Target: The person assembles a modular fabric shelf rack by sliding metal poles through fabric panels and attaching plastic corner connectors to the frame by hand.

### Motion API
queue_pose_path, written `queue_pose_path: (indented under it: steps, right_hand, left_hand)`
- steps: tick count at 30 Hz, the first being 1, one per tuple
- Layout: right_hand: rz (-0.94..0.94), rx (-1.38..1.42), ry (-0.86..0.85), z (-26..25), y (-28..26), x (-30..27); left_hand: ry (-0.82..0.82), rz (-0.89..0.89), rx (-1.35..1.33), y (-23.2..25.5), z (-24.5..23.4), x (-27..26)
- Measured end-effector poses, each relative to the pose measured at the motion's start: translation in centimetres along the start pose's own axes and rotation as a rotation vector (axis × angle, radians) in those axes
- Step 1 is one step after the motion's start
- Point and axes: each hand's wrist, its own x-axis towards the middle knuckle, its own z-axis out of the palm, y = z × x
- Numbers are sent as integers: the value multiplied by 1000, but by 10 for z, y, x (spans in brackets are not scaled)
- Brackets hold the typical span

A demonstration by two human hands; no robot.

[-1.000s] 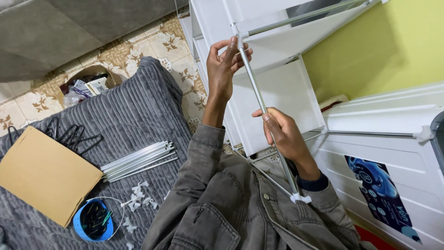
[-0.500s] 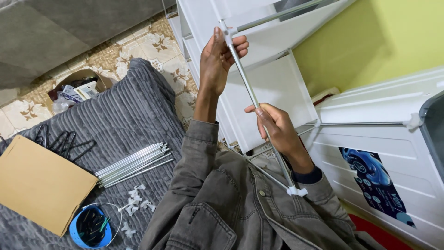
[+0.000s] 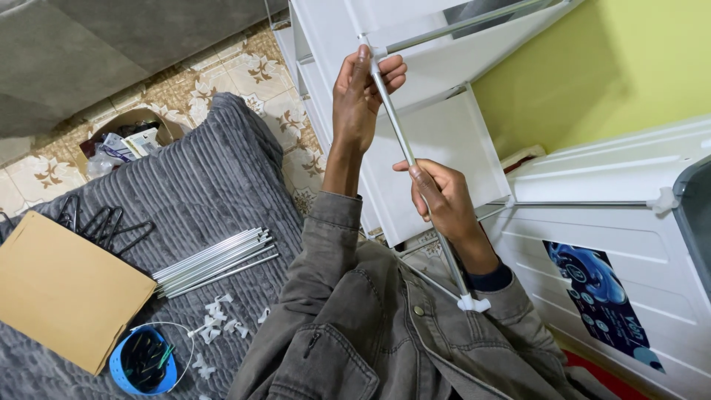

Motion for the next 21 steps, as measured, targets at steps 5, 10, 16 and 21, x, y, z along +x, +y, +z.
queue_pose_path:
  steps: [5, 10, 16, 21]
  right_hand:
    - [-42, 27, 17, 4, -2, 8]
    - [-34, 36, 28, 5, -5, 17]
    - [-27, 105, -29, 3, 2, 20]
    - [-54, 253, -82, -5, 29, 9]
  left_hand:
    - [57, 11, 82, -1, 2, -1]
    - [79, 58, 168, -6, -4, 8]
    - [31, 95, 300, -9, -15, 13]
    - [95, 58, 345, -4, -22, -39]
